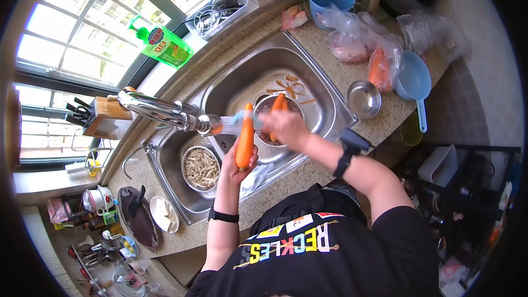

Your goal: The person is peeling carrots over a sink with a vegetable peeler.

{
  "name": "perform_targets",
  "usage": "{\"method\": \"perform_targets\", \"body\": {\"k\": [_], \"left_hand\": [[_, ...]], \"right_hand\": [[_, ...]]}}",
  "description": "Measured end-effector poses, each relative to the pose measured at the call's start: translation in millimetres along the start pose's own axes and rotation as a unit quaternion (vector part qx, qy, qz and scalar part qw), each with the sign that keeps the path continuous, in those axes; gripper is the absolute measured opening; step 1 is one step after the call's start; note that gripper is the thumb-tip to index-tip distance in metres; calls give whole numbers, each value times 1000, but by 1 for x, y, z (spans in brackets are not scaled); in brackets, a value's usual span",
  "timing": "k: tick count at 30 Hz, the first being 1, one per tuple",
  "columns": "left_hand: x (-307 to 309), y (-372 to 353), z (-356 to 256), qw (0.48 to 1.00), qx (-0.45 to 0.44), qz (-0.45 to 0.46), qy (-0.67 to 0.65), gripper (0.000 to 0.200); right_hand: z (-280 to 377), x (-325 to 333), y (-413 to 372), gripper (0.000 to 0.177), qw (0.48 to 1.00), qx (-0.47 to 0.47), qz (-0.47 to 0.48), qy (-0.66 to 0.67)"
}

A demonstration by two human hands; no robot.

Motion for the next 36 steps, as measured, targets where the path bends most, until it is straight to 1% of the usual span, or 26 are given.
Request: {"method": "perform_targets", "body": {"k": [1,3,5,6,8,9,11,12,13,15,16,18,19,20,22,23,24,25,27,28,29,31,33,34,35,36], "left_hand": [[-1,-4,-1,999,14,43,-1,42],[-12,1,-13,995,11,101,15,40],[-22,-8,-9,998,-13,60,0,52],[-19,-4,-5,997,-17,65,-23,45],[-31,-8,-1,996,-21,78,-48,47],[-35,-10,-3,994,-30,90,-62,49],[-19,0,-2,991,-12,111,-77,52],[-16,1,0,990,-4,116,-80,54],[-15,0,-1,990,4,119,-79,57],[-17,4,-1,994,2,85,-67,55],[-17,5,0,997,-2,53,-57,53],[-20,2,4,998,7,27,-49,51],[-20,1,5,999,14,4,-39,50],[-5,5,5,999,23,24,-36,46],[-11,-2,9,999,19,34,-3,44],[-13,-6,10,998,13,47,31,43],[-14,-9,9,996,16,78,26,44],[-17,-9,6,996,14,80,29,44],[-22,-8,6,994,-65,82,37,47],[-17,1,3,983,-101,140,59,47],[-11,10,1,983,-104,140,54,47],[-12,27,-8,974,-191,108,53,42],[-10,41,-18,972,-207,109,3,37],[-13,42,-23,973,-208,103,-5,35],[-16,42,-26,973,-209,98,-13,34],[-12,45,-30,970,-210,118,-28,32]], "right_hand": [[2,0,0,19,1000,-2,0,2],[-39,-28,27,16,982,-83,120,-119],[-51,-21,16,19,929,-63,344,-118],[-52,-11,8,19,927,-64,349,-124],[-43,4,-13,23,945,-157,286,-6],[-39,6,-17,23,956,-192,222,25],[-22,18,-24,22,976,-185,47,106],[-10,22,-29,21,983,-145,-13,109],[6,27,-34,21,982,-150,-11,113],[30,37,-39,25,991,4,5,132],[33,37,-40,25,991,3,6,132],[41,37,-41,31,989,131,14,66],[34,28,-37,32,991,128,3,32],[23,18,-26,33,992,126,-7,-2],[-3,1,-2,21,998,-19,20,-49],[-26,-12,9,16,988,-60,81,-118],[-44,-14,10,14,973,-99,170,-124],[-54,-17,8,17,931,-86,319,-155],[-51,-14,-14,23,931,-104,344,-57],[-50,-13,-23,23,931,-101,347,-61],[-48,-14,-32,24,940,-121,320,-4],[-42,-24,-46,26,944,-137,295,52],[-36,-35,-55,29,874,-263,261,313],[-30,-38,-57,31,823,-309,264,398],[-26,-40,-56,31,822,-310,263,398],[-18,-33,-51,31,753,-365,259,483]]}}
Point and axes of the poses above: each hand's wrist, its own y-axis towards the middle knuckle, its own x-axis out of the back of the hand, z = x × y, the point moved 1 cm from there along y, towards the middle knuckle, and after that the axes turned 11 degrees about -y, right-handed, at the moved point
